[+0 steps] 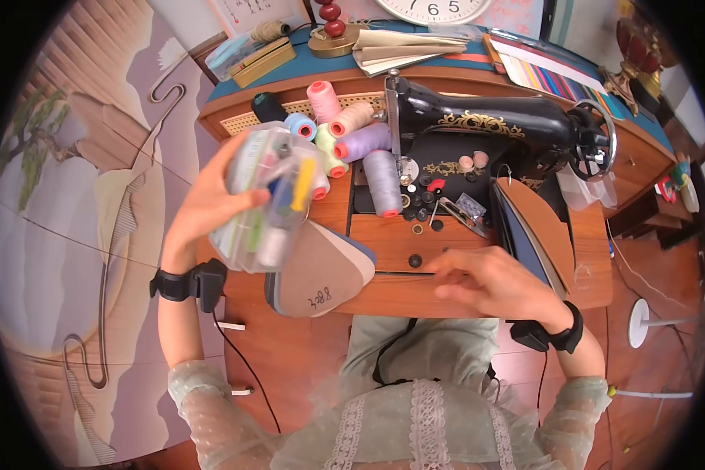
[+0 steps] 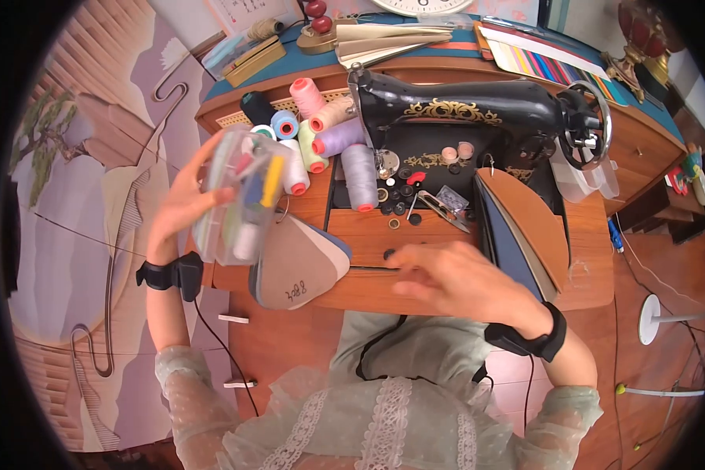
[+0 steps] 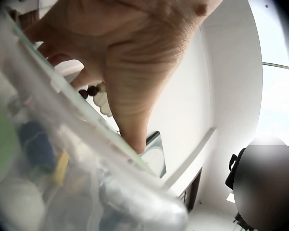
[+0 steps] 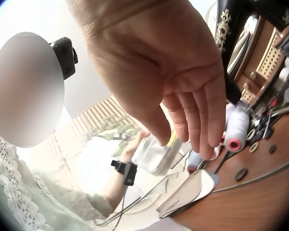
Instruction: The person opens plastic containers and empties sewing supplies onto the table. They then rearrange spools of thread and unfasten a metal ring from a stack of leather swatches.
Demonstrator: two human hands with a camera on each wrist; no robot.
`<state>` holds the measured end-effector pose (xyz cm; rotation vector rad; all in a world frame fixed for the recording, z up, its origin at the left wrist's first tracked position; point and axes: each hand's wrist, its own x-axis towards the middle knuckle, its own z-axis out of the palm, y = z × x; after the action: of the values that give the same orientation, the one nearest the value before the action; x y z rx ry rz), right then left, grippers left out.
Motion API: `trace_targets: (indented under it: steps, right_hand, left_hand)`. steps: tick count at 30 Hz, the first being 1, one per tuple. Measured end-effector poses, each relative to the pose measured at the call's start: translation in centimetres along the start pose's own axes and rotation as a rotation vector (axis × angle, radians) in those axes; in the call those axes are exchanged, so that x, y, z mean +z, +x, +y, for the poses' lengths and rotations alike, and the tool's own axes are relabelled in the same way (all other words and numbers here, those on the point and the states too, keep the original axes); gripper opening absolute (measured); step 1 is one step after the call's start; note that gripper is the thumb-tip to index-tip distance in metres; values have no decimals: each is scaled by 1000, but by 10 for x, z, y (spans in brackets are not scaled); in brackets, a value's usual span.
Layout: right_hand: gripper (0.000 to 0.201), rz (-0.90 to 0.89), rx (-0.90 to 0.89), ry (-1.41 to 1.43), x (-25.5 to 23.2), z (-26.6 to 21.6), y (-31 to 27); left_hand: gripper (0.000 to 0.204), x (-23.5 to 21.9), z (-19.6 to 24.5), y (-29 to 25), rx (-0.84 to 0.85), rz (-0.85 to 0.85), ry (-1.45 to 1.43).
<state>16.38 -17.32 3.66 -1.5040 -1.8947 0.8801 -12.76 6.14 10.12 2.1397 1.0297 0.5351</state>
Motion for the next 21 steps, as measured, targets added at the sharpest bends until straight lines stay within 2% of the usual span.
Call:
trace_targets:
  steps: [1, 2, 4, 5, 7, 10, 11, 15, 16, 18, 20, 21]
  right_hand:
    - [39, -64, 17, 85, 3, -5, 4]
    - [39, -54, 22, 80, 9, -8, 8]
    - [63, 55, 129, 473, 22, -7, 16]
    - [63, 66, 140, 470, 27, -5, 20]
    - [82, 82, 418, 993, 33, -2, 29]
    - [88, 186, 427, 988, 33, -10, 27]
    - [79, 265, 419, 1023, 38, -5, 27]
    - [66, 372, 425, 1090, 40, 15, 14]
    - [66, 374, 430, 1088, 36, 18, 9]
    - [65, 334, 507, 1074, 27, 24, -1]
    - [66, 341, 526, 1003, 17, 27, -11]
    - [66, 342, 522, 991, 10, 29, -16]
  left_hand:
    - [97, 11, 7, 3, 51, -70, -45]
    - [98, 22, 14, 5, 103, -142, -91]
    - [100, 44, 32, 7, 144, -207, -88]
    - [101, 55, 39, 8, 177, -264, -82]
    - [101, 81, 35, 15, 236, -284, -100]
    - [100, 108, 48, 20, 287, -343, -171]
    - [99, 115, 51, 21, 235, -399, -250]
    - [94, 125, 48, 29, 111, -532, -450]
    - [92, 124, 45, 31, 51, -582, -555]
    - [84, 125, 35, 31, 74, -591, -655]
    - [76, 121, 31, 29, -12, -699, -984]
    - [69, 120, 31, 25, 0, -638, -968]
